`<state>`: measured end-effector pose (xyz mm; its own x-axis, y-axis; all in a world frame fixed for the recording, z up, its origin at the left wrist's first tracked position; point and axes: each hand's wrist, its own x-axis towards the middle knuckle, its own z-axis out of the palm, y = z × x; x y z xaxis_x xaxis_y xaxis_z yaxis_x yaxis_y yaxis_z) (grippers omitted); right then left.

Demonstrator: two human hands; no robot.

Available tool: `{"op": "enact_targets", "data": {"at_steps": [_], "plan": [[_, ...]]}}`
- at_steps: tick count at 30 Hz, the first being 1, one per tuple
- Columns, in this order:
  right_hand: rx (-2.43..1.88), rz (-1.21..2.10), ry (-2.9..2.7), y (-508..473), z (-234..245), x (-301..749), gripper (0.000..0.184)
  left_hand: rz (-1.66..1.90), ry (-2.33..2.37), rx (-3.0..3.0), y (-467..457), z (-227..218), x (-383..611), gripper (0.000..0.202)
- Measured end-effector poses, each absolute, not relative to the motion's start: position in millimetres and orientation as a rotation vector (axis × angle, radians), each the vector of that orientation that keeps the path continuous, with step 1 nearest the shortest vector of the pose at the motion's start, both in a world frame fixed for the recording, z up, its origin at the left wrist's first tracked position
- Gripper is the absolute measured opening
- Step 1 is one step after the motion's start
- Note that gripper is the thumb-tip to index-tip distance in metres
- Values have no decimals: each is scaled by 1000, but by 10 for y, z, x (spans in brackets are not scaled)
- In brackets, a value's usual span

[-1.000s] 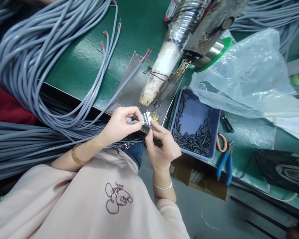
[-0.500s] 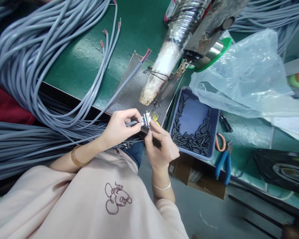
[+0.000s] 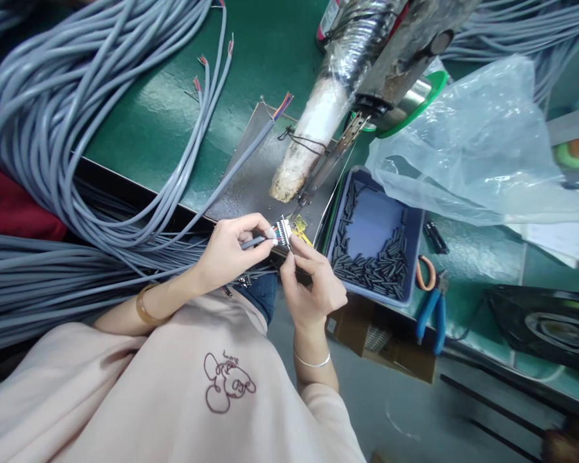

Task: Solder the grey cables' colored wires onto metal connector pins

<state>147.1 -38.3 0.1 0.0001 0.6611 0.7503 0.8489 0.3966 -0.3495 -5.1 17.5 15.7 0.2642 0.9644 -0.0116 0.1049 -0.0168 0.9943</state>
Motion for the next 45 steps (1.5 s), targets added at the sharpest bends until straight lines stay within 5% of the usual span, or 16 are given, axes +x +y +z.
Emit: {"op": "enact_targets", "data": {"at_steps": [18,26,37,45], "plan": [[-1222,-284,-1697,-547,-122,1527,14,1211,877,1918,-86,3,-174,7],[-1158,-232,-1596,-629,-159,1657,13,928,861,1991,-219,-79,-318,13],[-1247,-199,-1277,-910,-293,1834,10,282,1188,1721,-659,-153,-1382,27],[-1302,-150,-1184,-992,-322,1826,6,592,1955,1914,-1018,-528,-1715,38]]}}
